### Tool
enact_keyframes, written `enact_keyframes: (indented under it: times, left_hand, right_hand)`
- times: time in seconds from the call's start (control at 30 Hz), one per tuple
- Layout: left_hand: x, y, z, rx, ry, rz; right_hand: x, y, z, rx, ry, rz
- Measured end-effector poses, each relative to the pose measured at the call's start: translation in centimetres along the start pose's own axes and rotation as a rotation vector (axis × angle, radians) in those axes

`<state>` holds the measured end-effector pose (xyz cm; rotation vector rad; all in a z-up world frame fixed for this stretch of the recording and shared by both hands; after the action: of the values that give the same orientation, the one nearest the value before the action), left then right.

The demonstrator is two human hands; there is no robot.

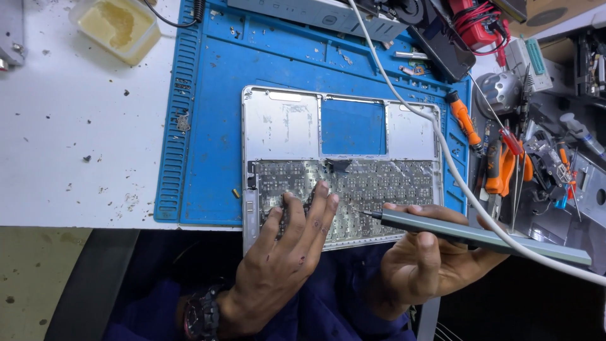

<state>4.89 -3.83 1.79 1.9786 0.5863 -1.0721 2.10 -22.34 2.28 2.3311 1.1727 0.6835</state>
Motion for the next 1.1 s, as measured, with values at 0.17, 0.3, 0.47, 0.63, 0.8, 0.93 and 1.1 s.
enact_keyframes:
  times: [0.17,0.3,0.47,0.63,0.8,0.93,1.1]
  left_hand:
    - [0.1,0.2,0.1,0.028,-0.033,-0.026]
    - [0.2,0.5,0.3,0.051,0.009,-0.058]
    - [0.3,0.4,0.4,0.050,0.034,-0.053]
    - [0.2,0.2,1.1,0.028,0.003,-0.013]
    - [-0.1,0.3,0.5,0.038,-0.143,0.010]
    - [0.3,0.6,0.3,0.034,-0.199,-0.005]
    - [-0.4,0.8,-1.0,0.004,-0.303,0.026]
  right_hand:
    - [-0.7,0.1,0.2,-0.005,-0.002,0.048]
    - [-0.1,0.6,0.5,-0.005,-0.020,0.020]
    - [-0.4,0.7,1.7,0.031,-0.012,0.035]
    - [0.5,1.0,1.6,0.019,-0.053,-0.008]
    - [0.6,1.0,1.8,0.040,-0.016,0.006]
    - [-0.1,0.8,2.3,0.058,0.002,0.018]
    - [-0.2,0.7,2.1,0.029,-0.015,0.009]
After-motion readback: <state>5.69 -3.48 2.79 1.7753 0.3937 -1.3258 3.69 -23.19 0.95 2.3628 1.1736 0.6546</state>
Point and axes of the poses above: each hand's wrist, its own y-axis towards the middle knuckle, its own x-axis out of the palm, z = x × y, the point moved 8 cm from there along y, towards the middle knuckle, and after that the axes turned 7 degrees about y, right-handed, at the moved point
